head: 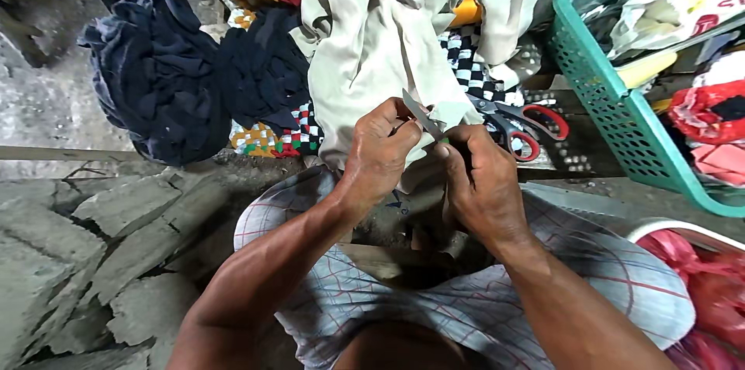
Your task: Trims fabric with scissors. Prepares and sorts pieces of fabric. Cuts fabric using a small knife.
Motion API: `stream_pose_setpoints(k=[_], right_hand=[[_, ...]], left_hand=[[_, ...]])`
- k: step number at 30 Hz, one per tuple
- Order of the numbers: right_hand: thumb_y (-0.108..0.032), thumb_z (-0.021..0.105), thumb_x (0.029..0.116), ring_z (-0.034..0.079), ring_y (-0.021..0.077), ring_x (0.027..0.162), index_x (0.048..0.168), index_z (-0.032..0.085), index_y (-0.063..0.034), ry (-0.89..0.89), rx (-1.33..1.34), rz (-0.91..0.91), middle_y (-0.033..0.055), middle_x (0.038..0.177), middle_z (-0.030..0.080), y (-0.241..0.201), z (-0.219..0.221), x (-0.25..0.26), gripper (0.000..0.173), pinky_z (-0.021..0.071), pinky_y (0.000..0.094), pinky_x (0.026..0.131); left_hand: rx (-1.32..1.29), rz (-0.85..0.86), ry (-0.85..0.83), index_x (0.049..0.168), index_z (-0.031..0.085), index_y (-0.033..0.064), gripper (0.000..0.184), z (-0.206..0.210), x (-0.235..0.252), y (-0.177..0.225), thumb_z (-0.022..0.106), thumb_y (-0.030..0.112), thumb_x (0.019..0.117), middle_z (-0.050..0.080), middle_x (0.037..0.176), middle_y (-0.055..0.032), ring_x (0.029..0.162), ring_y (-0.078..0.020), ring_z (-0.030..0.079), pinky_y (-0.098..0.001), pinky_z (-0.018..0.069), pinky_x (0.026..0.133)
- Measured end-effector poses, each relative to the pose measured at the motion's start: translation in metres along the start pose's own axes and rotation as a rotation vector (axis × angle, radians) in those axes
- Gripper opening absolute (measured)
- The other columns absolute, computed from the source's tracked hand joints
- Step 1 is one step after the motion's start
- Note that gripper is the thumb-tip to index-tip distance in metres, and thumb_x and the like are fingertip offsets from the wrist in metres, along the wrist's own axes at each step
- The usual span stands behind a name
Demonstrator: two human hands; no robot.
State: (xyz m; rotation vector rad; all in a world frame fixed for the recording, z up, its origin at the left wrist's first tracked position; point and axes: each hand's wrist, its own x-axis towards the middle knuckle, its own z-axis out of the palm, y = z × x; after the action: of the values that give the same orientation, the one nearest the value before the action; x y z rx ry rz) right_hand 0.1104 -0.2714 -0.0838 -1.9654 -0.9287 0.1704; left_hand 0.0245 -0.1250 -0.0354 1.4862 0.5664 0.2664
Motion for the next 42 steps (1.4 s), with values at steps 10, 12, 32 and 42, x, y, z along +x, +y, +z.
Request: stream_pose_setpoints(k=[10,12,32,42], right_hand=[[-0.033,0.051,0.1061,0.061,0.0139,0.073,0.112,0.063,-0.0069,0.014,-0.034,-0.011,0.0046,0.088,0.063,0.001,0.002,0.000,0.029,0.0524,0.0349,0.063],[-0.033,0.052,0.1056,0.061,0.0155,0.071,0.111,0.064,-0.0063,0.020,-0.058,-0.021,0.0056,0.087,0.063,0.002,0.001,0.000,0.029,0.0522,0.0365,0.061],[-0.035,0.046,0.1079,0.060,0.0106,0.068,0.110,0.063,-0.0103,-0.043,0.044,0.037,0.0001,0.081,0.062,-0.003,-0.005,0.002,0.030,0.0517,0.0334,0.059],[-0.035,0.043,0.1087,0.056,0.0081,0.062,0.110,0.062,-0.0109,-0.046,0.092,0.056,-0.0023,0.076,0.057,-0.004,-0.003,0.000,0.031,0.0486,0.0294,0.054]], left_hand=[[0.085,0.011,0.052,0.107,0.062,0.0077,0.011,-0.002,-0.001,0.001,0.051,0.010,0.1024,0.060,0.074,-0.0079,0.055,-0.0137,0.055,-0.0239,0.0432,0.044],[0.117,0.014,0.068,0.104,0.061,0.0082,0.010,-0.002,-0.001,0.002,0.051,0.010,0.1013,0.056,0.068,-0.0075,0.049,-0.0137,0.050,-0.0233,0.0384,0.040],[0.188,0.148,0.039,0.102,0.060,0.0076,0.008,0.000,0.001,0.003,0.052,0.006,0.1011,0.057,0.072,-0.0062,0.051,-0.0120,0.048,-0.0211,0.0375,0.041],[0.172,0.177,0.054,0.102,0.061,0.0074,0.008,0.001,0.000,0.001,0.052,0.005,0.1006,0.056,0.074,-0.0061,0.053,-0.0113,0.049,-0.0204,0.0380,0.042]])
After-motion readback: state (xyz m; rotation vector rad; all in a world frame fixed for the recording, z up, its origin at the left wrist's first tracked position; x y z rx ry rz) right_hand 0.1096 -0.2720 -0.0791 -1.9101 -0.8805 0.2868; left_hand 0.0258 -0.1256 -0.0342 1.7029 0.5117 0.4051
